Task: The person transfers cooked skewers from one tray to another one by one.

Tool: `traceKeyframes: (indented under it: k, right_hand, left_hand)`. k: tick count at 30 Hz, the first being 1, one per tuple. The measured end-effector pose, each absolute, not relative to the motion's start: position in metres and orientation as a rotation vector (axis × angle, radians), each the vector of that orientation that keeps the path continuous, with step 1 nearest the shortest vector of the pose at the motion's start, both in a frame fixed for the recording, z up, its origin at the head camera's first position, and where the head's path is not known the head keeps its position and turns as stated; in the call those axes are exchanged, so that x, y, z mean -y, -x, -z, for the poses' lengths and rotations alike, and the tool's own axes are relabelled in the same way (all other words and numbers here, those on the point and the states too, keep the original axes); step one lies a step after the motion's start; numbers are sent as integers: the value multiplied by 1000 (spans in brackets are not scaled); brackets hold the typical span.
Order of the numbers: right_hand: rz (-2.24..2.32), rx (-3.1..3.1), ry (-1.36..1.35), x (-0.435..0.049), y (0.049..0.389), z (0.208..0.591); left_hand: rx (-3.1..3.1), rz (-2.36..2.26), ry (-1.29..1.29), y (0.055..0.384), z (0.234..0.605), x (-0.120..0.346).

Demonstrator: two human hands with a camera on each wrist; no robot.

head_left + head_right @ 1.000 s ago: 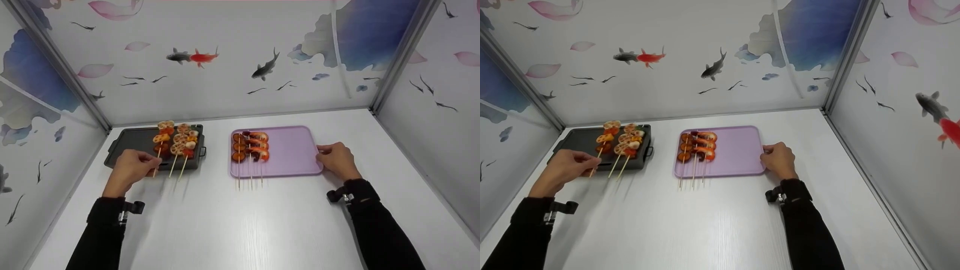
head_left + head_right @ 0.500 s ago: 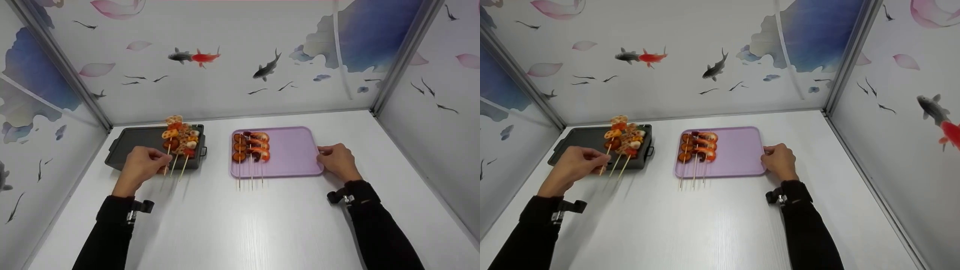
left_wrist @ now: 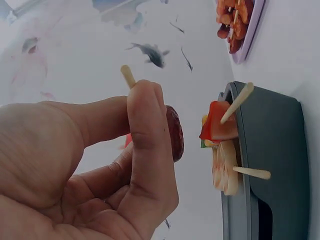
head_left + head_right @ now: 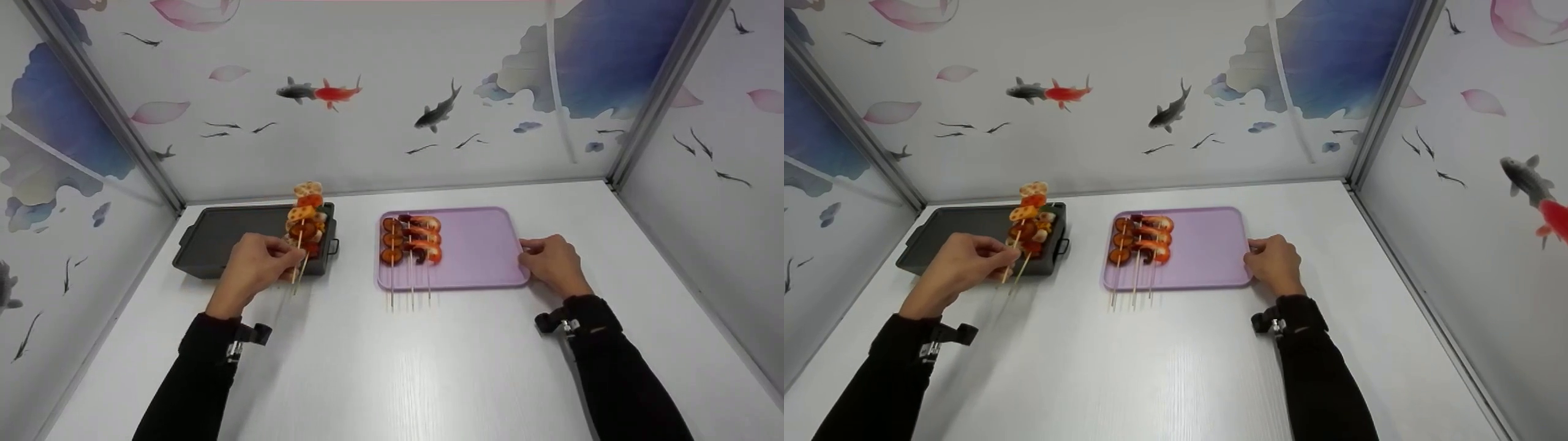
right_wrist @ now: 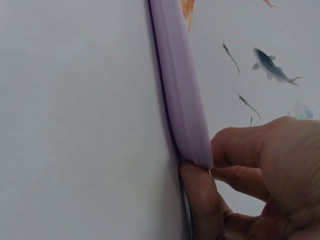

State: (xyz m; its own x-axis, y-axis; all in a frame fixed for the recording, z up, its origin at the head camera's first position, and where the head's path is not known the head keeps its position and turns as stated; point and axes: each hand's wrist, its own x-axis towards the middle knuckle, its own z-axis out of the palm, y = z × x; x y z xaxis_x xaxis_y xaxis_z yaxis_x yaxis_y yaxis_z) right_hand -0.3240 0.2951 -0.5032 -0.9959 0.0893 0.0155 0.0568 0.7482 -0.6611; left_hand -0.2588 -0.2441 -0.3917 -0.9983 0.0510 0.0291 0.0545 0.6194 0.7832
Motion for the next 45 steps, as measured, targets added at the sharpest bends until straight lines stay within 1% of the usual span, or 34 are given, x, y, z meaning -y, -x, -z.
traceKeyframes:
  k: [19,28,39,45]
  right_hand:
    - [-1088,2891,98,-297,324,503]
    - [-1088,2885,103,-295,324,502]
    - [-1071,2886,93,-296,325,504]
    - [-1067,2891,96,-296,324,503]
  left_hand:
    - [2861,1301,169,260,394,197]
    - [2812,1488,222,260,402,179]
    - [2809,1532,232,259,406,154]
    - [2800,1512,289,261,411,140]
